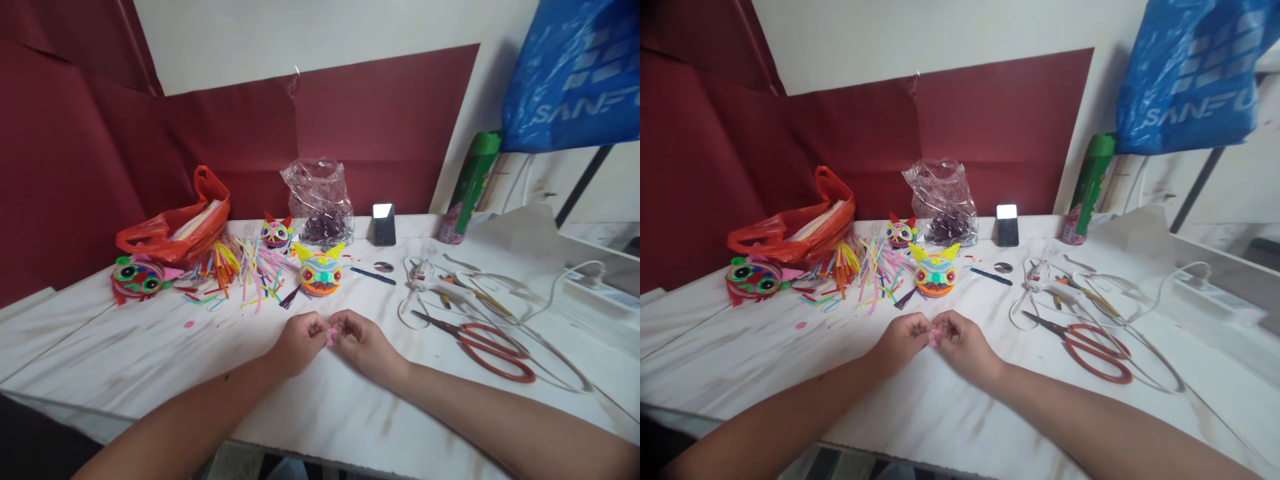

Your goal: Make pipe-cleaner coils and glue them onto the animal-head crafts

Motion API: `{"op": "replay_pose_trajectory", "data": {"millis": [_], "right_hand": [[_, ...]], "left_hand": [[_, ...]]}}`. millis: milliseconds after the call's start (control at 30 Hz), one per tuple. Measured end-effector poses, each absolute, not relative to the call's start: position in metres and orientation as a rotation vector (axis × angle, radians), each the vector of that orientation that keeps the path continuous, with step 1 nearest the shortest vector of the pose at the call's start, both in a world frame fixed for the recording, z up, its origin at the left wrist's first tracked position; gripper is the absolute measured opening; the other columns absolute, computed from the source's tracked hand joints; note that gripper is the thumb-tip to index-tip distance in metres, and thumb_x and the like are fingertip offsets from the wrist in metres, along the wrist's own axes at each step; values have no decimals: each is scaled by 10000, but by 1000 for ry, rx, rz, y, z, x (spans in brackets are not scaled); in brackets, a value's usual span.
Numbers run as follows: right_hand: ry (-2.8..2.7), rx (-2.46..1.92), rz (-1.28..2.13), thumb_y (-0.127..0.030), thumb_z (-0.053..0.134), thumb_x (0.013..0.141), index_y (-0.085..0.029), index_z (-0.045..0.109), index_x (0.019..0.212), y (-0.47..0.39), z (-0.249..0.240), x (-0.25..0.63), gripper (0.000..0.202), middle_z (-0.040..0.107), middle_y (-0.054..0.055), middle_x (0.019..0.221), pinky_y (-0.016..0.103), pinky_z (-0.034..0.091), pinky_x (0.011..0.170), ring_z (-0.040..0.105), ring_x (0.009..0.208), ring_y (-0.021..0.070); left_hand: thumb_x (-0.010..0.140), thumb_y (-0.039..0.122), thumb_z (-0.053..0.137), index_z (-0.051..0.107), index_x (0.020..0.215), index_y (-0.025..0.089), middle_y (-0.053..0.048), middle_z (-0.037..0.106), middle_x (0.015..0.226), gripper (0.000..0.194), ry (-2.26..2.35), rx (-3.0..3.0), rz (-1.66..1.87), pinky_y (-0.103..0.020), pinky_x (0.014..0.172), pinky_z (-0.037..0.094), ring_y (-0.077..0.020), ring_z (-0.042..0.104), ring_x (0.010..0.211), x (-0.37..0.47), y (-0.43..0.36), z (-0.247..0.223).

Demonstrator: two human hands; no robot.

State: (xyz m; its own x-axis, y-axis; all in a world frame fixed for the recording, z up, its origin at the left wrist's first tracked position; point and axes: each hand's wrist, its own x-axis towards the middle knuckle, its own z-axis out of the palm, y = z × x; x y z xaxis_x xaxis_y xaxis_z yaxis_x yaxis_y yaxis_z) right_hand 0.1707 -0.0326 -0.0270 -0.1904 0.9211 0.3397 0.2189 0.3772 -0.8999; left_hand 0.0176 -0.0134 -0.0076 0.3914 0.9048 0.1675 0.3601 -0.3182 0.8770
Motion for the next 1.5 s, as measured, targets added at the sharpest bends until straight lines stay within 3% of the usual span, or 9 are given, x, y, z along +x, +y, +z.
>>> {"op": "replay_pose_trajectory", "data": {"millis": [167, 500, 967, 1200, 1500], "right_hand": [[-1681, -1039, 878, -217, 519, 770, -186, 550, 772, -36, -24, 170, 44, 575, 4, 703, 262, 413, 635, 489, 662, 125], [-1670, -1090, 941, -356, 545, 770, -195, 523, 783, -37, -29, 171, 163, 530, 3, 691, 261, 393, 585, 461, 635, 134], [-1709, -1068, 963, -365, 539, 775, -191, 533, 801, -35, -30, 174, 176, 532, 8, 703, 266, 398, 593, 474, 659, 144], [-1654, -1064, 946, -349, 543, 768, -192, 522, 828, -35, -31, 174, 170, 543, 16, 724, 269, 412, 606, 487, 671, 147], [-1657, -1088, 950, -372, 541, 769, -194, 530, 817, -35, -31, 173, 185, 527, 11, 707, 276, 405, 602, 471, 658, 148]], "left_hand": [[722, 272, 565, 540, 612, 149, 39, 509, 545, 166, 1095, 1903, 890, -206, 496, 304, -75, 380, 499, 18, -16, -8], [711, 276, 586, 543, 603, 151, 44, 464, 510, 171, 1125, 1917, 911, -211, 495, 294, -77, 375, 499, 18, -18, -11], [718, 334, 600, 529, 650, 144, 61, 400, 505, 213, 1026, 1820, 888, -196, 451, 254, -57, 313, 474, 19, -20, -15], [702, 339, 620, 538, 723, 141, 19, 521, 615, 215, 1018, 1743, 935, -204, 507, 339, -78, 436, 536, 21, -18, -15], [717, 331, 588, 577, 643, 139, 24, 491, 552, 206, 1098, 1895, 902, -211, 482, 298, -75, 379, 505, 19, -18, -10]]}}
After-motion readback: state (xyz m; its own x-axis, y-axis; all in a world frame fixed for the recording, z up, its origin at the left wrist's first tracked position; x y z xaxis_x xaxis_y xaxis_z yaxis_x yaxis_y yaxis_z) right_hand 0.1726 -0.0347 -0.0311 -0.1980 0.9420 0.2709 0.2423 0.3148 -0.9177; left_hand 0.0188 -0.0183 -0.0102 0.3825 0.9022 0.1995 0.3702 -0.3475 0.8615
